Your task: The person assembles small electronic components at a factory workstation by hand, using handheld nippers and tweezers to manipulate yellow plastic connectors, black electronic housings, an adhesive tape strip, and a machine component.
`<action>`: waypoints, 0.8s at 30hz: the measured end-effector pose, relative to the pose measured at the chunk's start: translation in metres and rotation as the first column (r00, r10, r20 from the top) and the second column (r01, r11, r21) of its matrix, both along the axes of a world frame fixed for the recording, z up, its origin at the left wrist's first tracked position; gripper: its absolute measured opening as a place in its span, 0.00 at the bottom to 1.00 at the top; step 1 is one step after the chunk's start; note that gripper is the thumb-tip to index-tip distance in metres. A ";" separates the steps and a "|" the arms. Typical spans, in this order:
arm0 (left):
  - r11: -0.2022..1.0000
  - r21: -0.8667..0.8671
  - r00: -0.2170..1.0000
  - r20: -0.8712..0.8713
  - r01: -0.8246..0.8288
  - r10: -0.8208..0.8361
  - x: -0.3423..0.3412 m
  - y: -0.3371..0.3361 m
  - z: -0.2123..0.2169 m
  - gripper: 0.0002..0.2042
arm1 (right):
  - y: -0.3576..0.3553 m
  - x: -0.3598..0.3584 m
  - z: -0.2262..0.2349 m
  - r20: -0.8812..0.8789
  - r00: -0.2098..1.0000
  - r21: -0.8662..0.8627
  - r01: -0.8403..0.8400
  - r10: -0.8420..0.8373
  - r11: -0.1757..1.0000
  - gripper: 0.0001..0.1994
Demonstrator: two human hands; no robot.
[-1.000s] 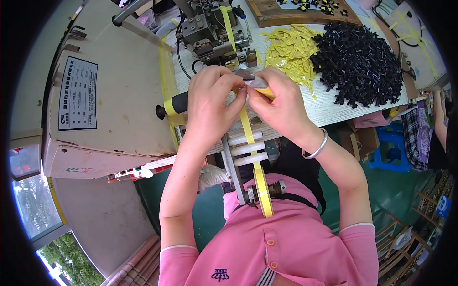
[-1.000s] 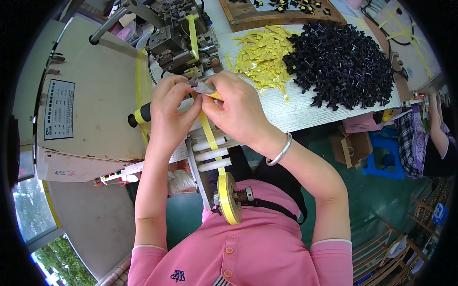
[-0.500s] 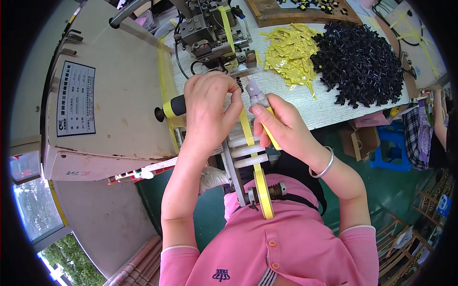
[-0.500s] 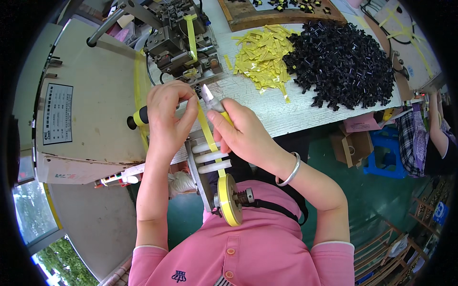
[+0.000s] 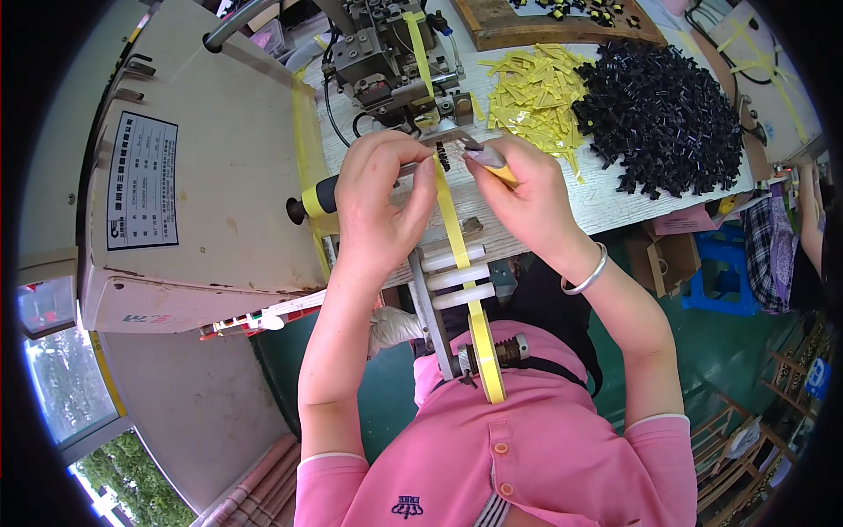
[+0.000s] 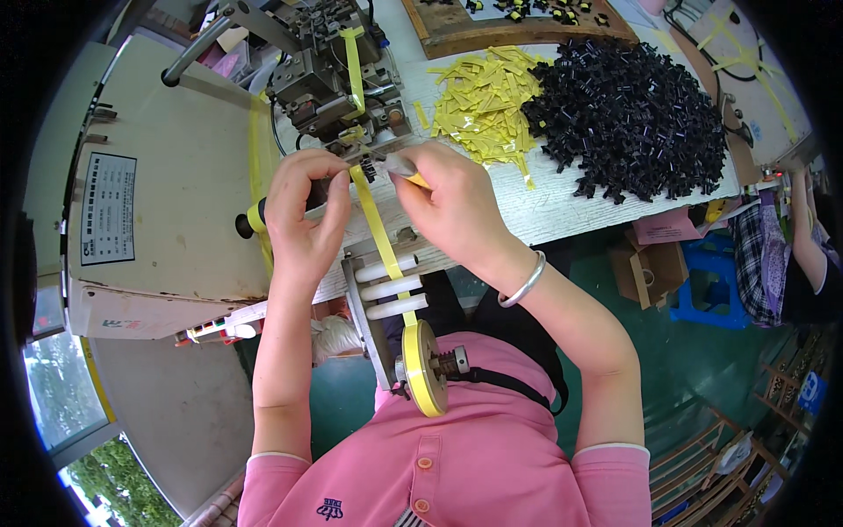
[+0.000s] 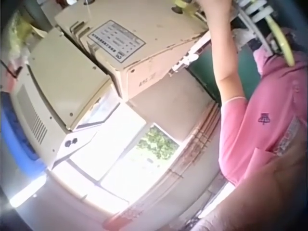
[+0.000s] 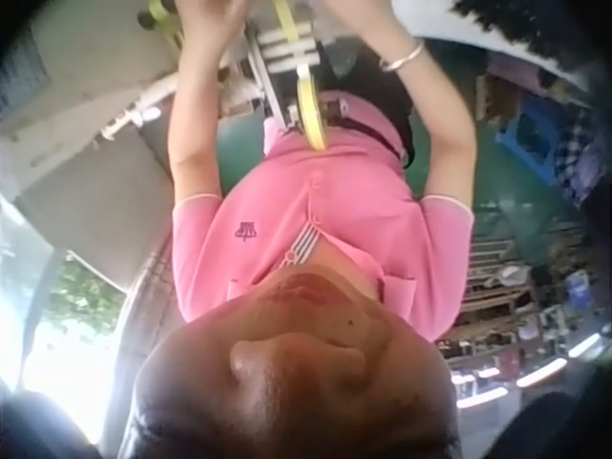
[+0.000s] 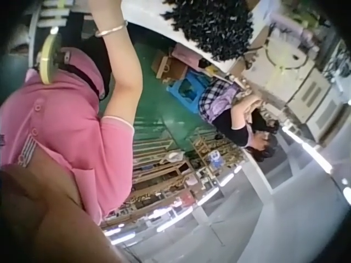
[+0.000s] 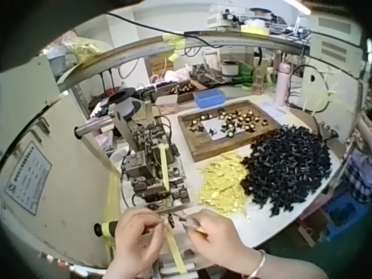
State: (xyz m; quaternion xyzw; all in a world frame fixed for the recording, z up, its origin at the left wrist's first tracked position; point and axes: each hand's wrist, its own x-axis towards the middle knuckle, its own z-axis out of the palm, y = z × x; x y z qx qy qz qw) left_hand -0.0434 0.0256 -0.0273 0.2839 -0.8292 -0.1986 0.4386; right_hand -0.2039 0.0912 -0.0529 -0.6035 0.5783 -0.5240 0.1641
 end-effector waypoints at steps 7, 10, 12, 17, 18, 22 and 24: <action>0.998 -0.042 0.995 0.099 0.036 -0.031 0.002 -0.001 -0.003 0.08 | -0.002 0.006 0.011 0.040 0.999 0.009 0.009 -0.010 1.000 0.07; 0.998 -0.060 0.994 0.111 -0.007 0.014 -0.001 0.000 -0.004 0.10 | -0.001 0.012 0.014 -0.014 0.998 0.029 -0.056 0.056 0.998 0.08; 0.997 -0.075 0.994 0.109 0.014 -0.005 -0.003 -0.002 -0.005 0.10 | -0.001 0.011 0.016 0.014 0.998 0.015 -0.055 0.054 0.998 0.07; 0.991 -0.129 0.986 0.166 0.035 -0.013 -0.006 -0.005 -0.001 0.10 | 0.003 0.009 0.015 0.030 0.997 -0.016 -0.069 0.069 0.997 0.09; 0.991 -0.128 0.982 0.187 0.032 -0.007 -0.006 -0.005 0.000 0.10 | 0.004 0.007 0.016 0.022 0.999 0.010 -0.050 0.050 0.999 0.10; 0.970 -0.243 0.969 0.242 0.008 0.052 0.000 -0.002 0.009 0.10 | 0.020 0.000 0.029 0.606 0.793 0.416 -0.383 0.063 0.825 0.14; 0.963 -0.269 0.963 0.260 0.007 0.066 0.002 -0.002 0.009 0.09 | 0.026 0.003 0.026 0.657 0.751 0.433 -0.445 0.064 0.784 0.16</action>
